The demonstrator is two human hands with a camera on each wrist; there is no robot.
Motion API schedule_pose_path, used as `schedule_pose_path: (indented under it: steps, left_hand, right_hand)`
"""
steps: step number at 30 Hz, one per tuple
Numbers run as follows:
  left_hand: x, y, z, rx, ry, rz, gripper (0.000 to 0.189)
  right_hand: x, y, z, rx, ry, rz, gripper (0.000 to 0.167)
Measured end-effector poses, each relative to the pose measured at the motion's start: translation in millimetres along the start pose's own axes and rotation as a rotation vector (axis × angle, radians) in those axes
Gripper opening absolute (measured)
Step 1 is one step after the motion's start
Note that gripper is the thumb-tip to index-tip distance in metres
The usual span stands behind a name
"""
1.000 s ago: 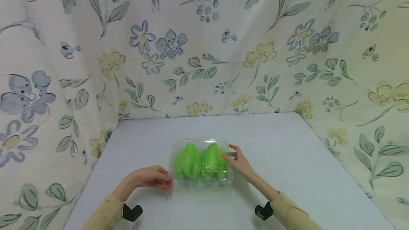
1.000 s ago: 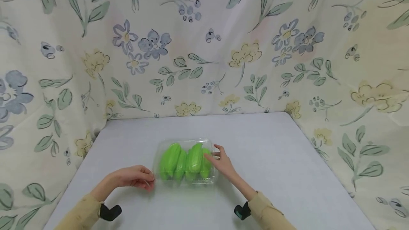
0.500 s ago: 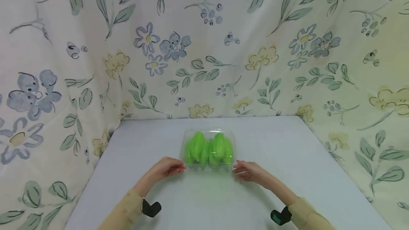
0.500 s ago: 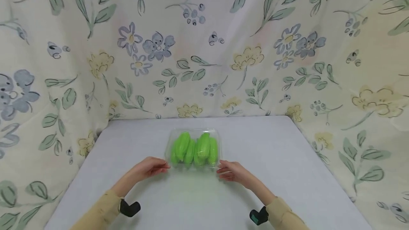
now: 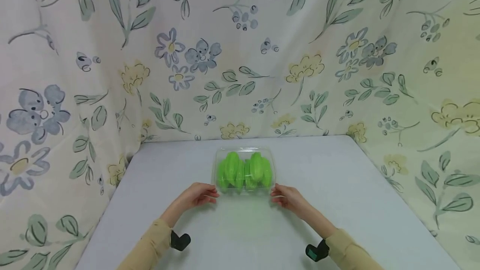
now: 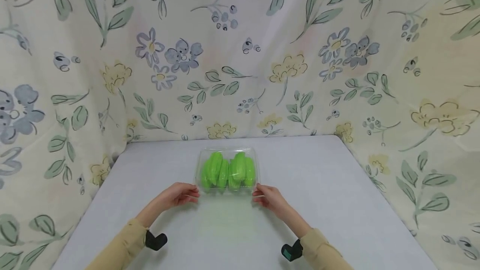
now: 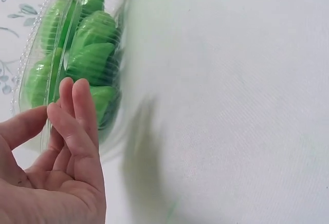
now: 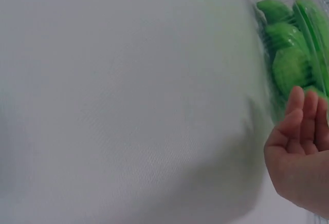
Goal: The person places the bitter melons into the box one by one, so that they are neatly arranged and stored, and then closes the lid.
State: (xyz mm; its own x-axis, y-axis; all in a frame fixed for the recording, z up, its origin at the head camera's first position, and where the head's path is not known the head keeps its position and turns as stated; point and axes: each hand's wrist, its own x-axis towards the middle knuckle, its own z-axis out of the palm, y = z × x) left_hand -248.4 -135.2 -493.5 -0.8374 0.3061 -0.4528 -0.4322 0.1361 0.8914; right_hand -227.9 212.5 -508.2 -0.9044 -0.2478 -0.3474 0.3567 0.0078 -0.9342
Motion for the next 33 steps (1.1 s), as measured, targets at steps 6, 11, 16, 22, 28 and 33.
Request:
schedule_pose_path:
  steps: [6, 11, 16, 22, 28, 33]
  left_hand:
    - [5.6, -7.2, -1.6, -0.074, 0.006, 0.109, 0.021]
    - [7.0, -11.5, 5.3, -0.113, 0.092, 0.189, 0.020]
    - [7.5, -13.4, 14.1, -0.159, 0.194, 0.204, 0.021]
    - [11.8, -9.7, 18.8, -0.204, 0.248, 0.180, 0.021]
    - [16.3, -8.8, 18.6, -0.238, 0.235, 0.156, 0.021]
    - [13.7, -14.1, 14.5, -0.182, 0.122, 0.146, 0.016]
  right_hand:
    - [-2.6, -1.0, 8.9, -0.057, 0.075, -0.082, 0.035]
    - [-2.3, 0.4, 14.0, -0.041, 0.138, -0.101, 0.027]
    - [2.1, 6.9, 18.5, -0.002, 0.221, -0.119, 0.021]
    - [7.1, 10.6, 26.1, 0.063, 0.338, -0.153, 0.021]
    - [11.4, 11.1, 29.2, 0.115, 0.392, -0.146, 0.021]
    - [11.8, 13.3, 23.1, 0.165, 0.350, -0.079, 0.023]
